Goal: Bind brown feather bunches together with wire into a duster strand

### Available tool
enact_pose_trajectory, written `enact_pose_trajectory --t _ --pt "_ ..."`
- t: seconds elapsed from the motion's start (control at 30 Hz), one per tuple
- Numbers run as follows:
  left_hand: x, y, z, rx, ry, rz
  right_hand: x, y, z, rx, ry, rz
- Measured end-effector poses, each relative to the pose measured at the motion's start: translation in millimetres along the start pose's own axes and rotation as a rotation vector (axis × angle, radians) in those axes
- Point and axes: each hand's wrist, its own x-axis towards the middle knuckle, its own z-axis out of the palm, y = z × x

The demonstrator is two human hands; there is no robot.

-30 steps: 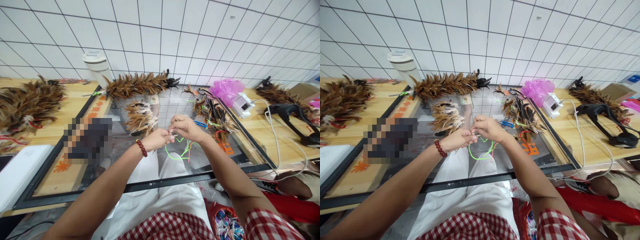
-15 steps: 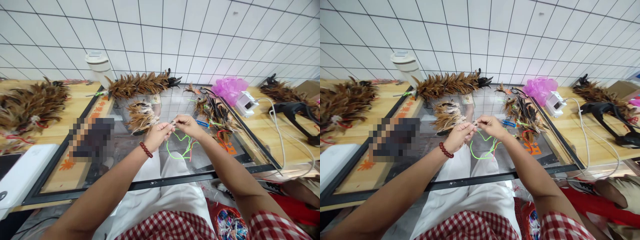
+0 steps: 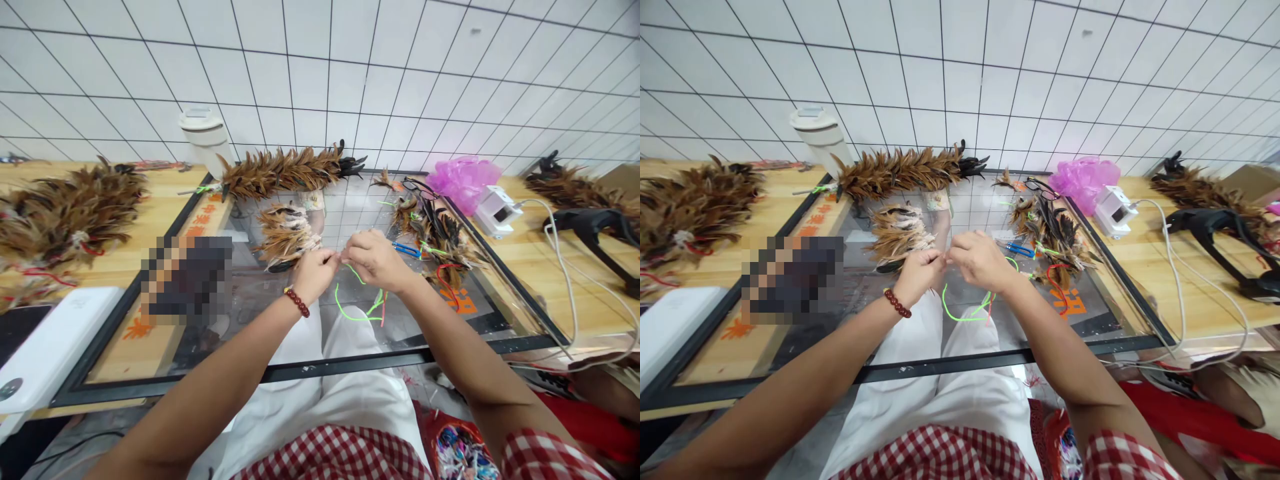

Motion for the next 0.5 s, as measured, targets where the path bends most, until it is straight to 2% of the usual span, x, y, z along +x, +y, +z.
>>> enact_pose_trajectory --t 0.1,0.2,0.27,0.4,0.47,0.5 --pt "-6.3 9.6 -1.9 0.155 -0.104 0.157 1.1 1.3 -7.8 0.187 0.064 0.076" --pt "-10.8 15.3 -1.8 0.153 -0.149 0.206 3.0 2.7 -10.7 0.521 0.105 0.177" --pt "-11.3 14.5 -1.0 0.041 -0.210 0.169 4.2 4.0 -8.0 0.717 0.139 0.279" --pt "-8.8 9.3 0.4 -0.357 -0.357 0.028 4.2 8.3 3.0 0.961 0.290 0.555" --pt "-7.1 9.1 0.2 -0.547 -0.361 -0.051 2.9 9.7 6.5 1.040 0.315 0.630" --pt "-6.3 9.8 -0.2 -0.616 -0.340 -0.086 2.2 9.7 7.5 1.079 0.277 0.634"
